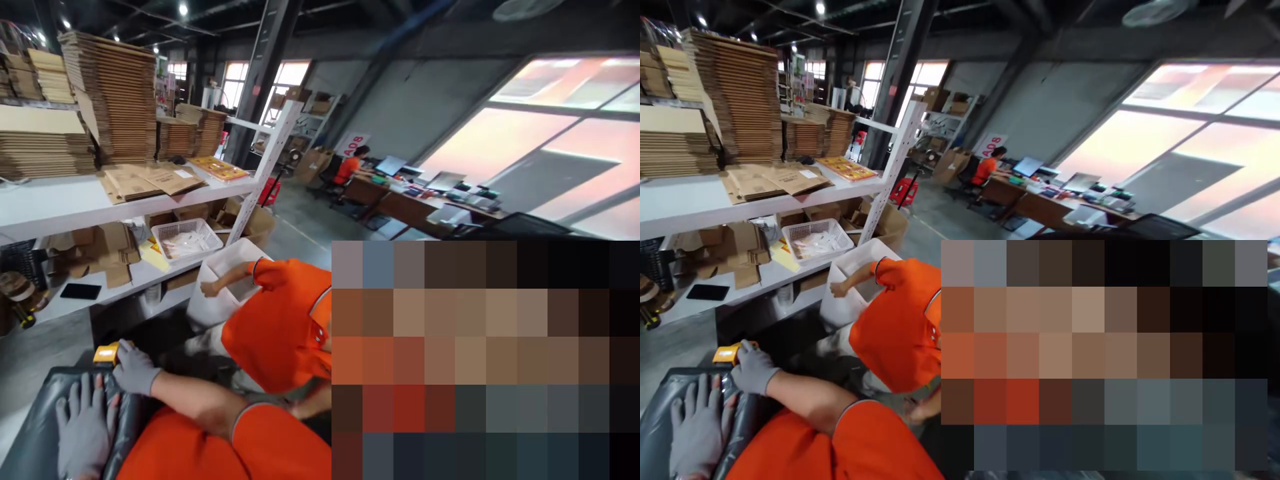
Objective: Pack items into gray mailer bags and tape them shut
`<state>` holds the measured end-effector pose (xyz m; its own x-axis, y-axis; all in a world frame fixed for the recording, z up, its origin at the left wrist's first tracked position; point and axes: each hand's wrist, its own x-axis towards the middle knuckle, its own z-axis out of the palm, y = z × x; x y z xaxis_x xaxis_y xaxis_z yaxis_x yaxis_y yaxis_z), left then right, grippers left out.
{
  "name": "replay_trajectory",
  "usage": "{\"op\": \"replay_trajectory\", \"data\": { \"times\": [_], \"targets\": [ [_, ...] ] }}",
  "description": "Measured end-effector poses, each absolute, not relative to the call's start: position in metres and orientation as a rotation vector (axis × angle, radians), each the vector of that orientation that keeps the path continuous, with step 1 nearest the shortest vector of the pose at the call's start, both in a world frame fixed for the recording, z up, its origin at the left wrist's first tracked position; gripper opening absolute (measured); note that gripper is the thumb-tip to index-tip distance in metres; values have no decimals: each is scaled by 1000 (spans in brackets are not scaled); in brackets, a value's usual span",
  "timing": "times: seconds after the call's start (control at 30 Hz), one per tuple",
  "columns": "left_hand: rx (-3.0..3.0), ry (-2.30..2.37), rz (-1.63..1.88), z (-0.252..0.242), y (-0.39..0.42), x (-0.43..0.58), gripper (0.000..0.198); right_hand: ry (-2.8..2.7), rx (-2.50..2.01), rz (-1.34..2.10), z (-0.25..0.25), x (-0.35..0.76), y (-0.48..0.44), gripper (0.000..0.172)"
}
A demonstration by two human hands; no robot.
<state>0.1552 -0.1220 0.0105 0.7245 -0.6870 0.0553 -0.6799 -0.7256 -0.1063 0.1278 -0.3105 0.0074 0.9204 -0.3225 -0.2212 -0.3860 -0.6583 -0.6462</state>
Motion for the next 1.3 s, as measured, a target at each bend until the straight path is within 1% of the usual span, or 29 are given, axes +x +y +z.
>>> {"op": "replay_trajectory", "data": {
  "times": [0.07, 0.23, 0.43, 0.63, 0.7, 0.77, 0.87, 0.93, 1.0, 1.03, 1.1, 1.13, 1.2, 1.3],
  "targets": [
    [-2883, 1157, -128, 9, -121, 156, 70, 538, -2358, 152, 11, 121, -306, 65],
    [-2946, 1165, -136, 6, -123, 152, 72, 549, -2308, 40, 9, 116, -303, 63],
    [-2996, 1168, -77, 26, -128, 144, 69, 528, -2257, -17, 4, 116, -305, 63],
    [-3087, 1127, 3, 36, -132, 136, 66, 505, -2219, -103, -16, 115, -308, 61],
    [-3147, 1133, 2, 33, -133, 136, 66, 504, -2226, -108, -22, 115, -311, 61],
    [-3235, 1153, 43, 28, -132, 136, 70, 508, -2232, -115, -27, 115, -313, 61],
    [-3507, 1139, 101, 26, -117, 139, 74, 492, -2234, -126, -31, 115, -315, 61],
    [-3720, 1047, -23, 30, -94, 142, 72, 490, -2241, -122, -32, 115, -315, 58],
    [-3812, 871, -252, 38, -61, 144, 73, 496, -2246, -120, -32, 116, -314, 55],
    [-3794, 754, -356, 43, -42, 145, 77, 501, -2245, -121, -31, 116, -314, 54],
    [-3667, 483, -484, 52, -2, 147, 91, 501, -2231, -126, -31, 118, -312, 54],
    [-3580, 349, -495, 56, 16, 147, 99, 498, -2220, -132, -30, 118, -312, 55],
    [-3407, 148, -422, 61, 49, 141, 107, 488, -2197, -148, -29, 119, -311, 55],
    [-3238, -61, -323, 58, 79, 118, 107, 483, -2179, -159, -26, 120, -309, 56]
  ]
}}
